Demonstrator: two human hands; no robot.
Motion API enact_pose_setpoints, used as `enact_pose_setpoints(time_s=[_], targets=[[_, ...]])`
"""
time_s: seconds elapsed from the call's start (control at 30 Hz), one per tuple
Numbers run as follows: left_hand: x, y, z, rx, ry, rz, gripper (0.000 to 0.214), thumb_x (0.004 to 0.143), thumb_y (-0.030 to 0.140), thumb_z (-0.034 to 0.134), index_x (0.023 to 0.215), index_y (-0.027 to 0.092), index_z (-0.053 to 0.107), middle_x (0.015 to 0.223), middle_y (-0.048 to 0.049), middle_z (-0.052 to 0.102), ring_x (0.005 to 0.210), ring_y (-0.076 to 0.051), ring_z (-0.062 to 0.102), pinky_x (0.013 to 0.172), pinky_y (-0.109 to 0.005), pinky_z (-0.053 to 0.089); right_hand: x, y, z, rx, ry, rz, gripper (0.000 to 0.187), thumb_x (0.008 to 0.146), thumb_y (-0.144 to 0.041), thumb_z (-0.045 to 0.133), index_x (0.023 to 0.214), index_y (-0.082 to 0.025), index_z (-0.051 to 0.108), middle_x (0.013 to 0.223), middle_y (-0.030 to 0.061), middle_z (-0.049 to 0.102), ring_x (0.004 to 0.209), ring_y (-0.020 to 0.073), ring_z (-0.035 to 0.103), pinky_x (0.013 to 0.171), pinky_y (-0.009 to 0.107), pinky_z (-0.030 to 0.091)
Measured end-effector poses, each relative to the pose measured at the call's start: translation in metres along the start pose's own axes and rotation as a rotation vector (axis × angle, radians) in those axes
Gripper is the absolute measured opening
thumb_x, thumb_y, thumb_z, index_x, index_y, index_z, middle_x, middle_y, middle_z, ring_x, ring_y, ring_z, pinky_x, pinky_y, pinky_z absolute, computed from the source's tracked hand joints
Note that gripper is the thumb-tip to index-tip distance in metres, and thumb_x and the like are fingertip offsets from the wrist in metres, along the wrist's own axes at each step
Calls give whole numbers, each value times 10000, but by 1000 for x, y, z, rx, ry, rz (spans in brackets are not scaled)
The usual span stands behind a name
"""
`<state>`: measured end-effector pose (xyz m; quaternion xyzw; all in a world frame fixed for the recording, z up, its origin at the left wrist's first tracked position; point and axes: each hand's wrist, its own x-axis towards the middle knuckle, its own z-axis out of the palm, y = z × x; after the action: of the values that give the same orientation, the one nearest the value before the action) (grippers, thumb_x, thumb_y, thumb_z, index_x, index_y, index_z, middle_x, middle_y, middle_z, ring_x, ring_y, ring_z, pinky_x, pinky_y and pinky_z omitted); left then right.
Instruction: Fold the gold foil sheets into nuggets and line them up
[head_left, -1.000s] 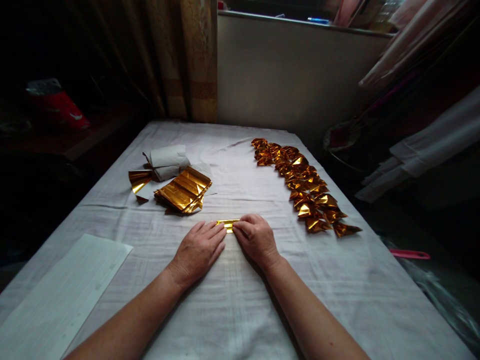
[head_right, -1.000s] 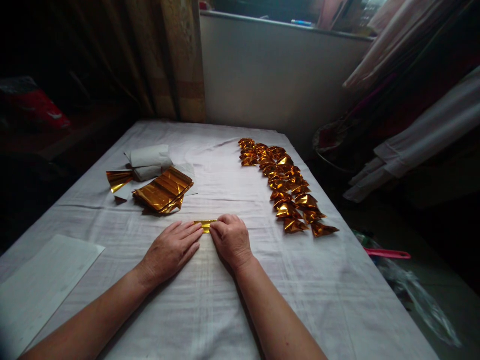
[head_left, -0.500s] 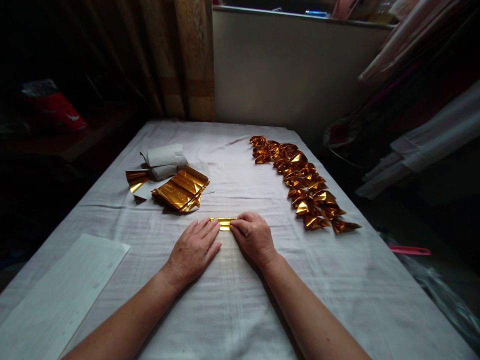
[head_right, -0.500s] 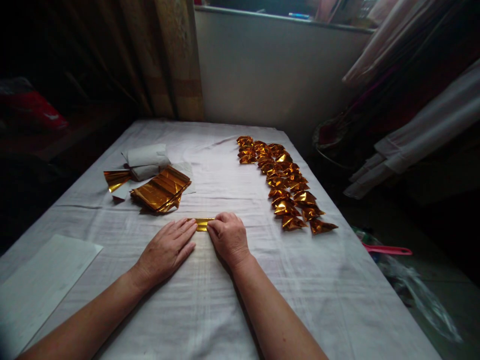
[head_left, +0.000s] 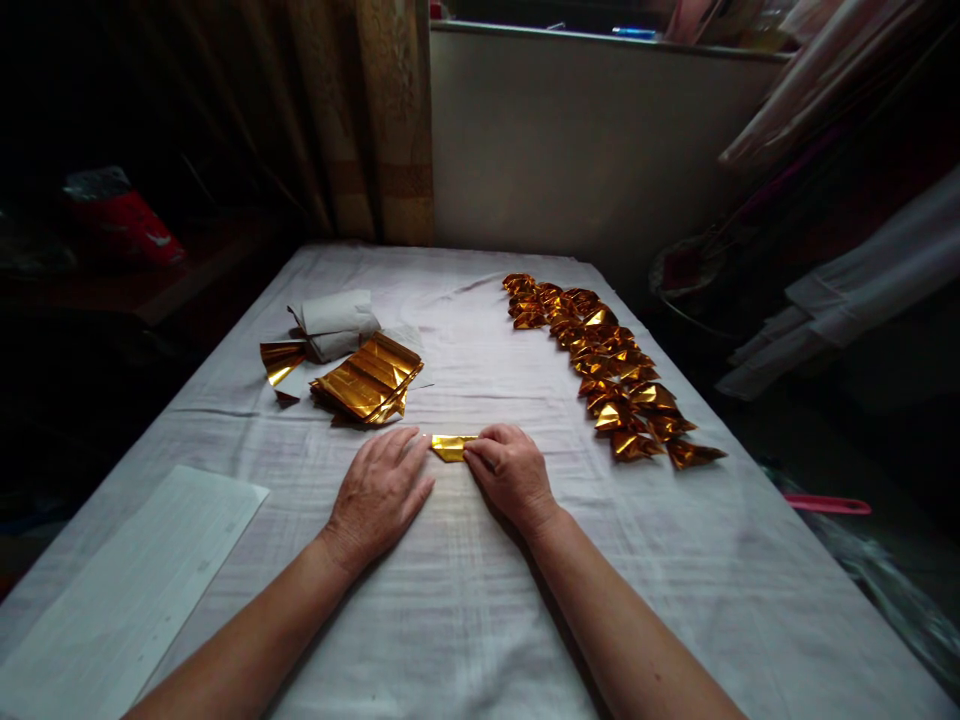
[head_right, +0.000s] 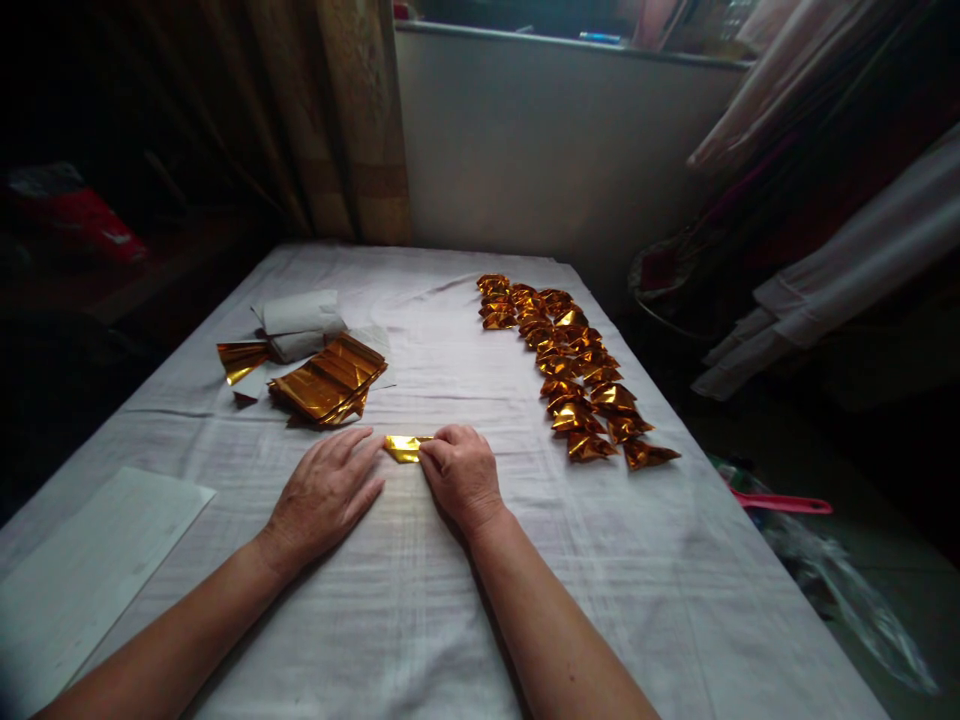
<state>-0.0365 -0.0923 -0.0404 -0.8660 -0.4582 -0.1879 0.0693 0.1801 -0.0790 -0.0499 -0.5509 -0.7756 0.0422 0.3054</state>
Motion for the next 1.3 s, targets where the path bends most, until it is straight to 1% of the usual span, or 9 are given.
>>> enact_pose_setpoints(time_s=[0.1,0.2,0.43,0.67,0.8,0.9,1.0,1.17,1.3], targets=[[4,4,-2,-27,-61,93,409,969,395,479,1339,253,581,1411,-66,577,1332,-311,464,1120,-503,304,0,0,0,-1,-5,-3,112,879,-252,660,813,-255,750,838,29,689,814,185,589,763,304,439],[6,5,-2,-56,-118,81,393,978,427,464,1332,310,586,1385,-17,605,1333,-308,465,1124,-524,275,0,0,0,2,-7,-1,109,876,-249,665,807,-256,749,842,28,690,814,183,588,762,300,436],[0,3,6,1,-130,-4,398,952,406,520,1343,361,583,1468,-87,514,1358,-332,438,1088,-537,319,1,0,0,8,-1,1,112,878,-254,664,798,-259,743,826,24,688,810,180,589,758,296,434],[11,2,-3,9,-89,-7,410,940,375,544,1321,231,591,1320,-99,638,1253,-314,521,1103,-530,297,1,0,0,32,0,10,85,870,-234,668,810,-244,727,841,22,689,825,189,603,769,304,442],[29,2,-6,-30,-77,-78,329,892,352,627,1178,190,645,1105,-90,705,1067,-277,590,1003,-454,398,1,-1,-1,52,-8,31,53,868,-229,660,876,-227,712,887,37,683,856,195,604,800,311,457],[38,3,-6,-52,-120,-142,198,872,355,655,1005,208,662,992,-69,682,963,-259,590,890,-414,440,0,0,-1,22,22,66,197,848,-250,670,1041,-211,686,1030,77,681,936,226,597,844,348,463],[41,3,-6,-101,-148,-192,153,855,342,675,929,215,635,955,-46,663,937,-245,581,855,-385,437,-1,2,-1,-30,35,92,339,837,-290,686,1160,-198,644,1139,114,663,1014,265,582,871,392,456],[40,2,-5,-152,-115,-195,122,851,308,670,912,219,613,892,-27,675,886,-229,596,808,-356,433,-1,4,-3,9,22,73,192,848,-299,682,1022,-219,672,1076,87,681,990,250,587,867,374,448],[40,3,-4,-189,-98,-199,112,844,286,677,913,220,618,841,-10,693,827,-212,623,778,-336,433,0,6,-7,51,9,74,110,857,-277,666,947,-214,661,905,53,697,860,217,615,779,314,449]])
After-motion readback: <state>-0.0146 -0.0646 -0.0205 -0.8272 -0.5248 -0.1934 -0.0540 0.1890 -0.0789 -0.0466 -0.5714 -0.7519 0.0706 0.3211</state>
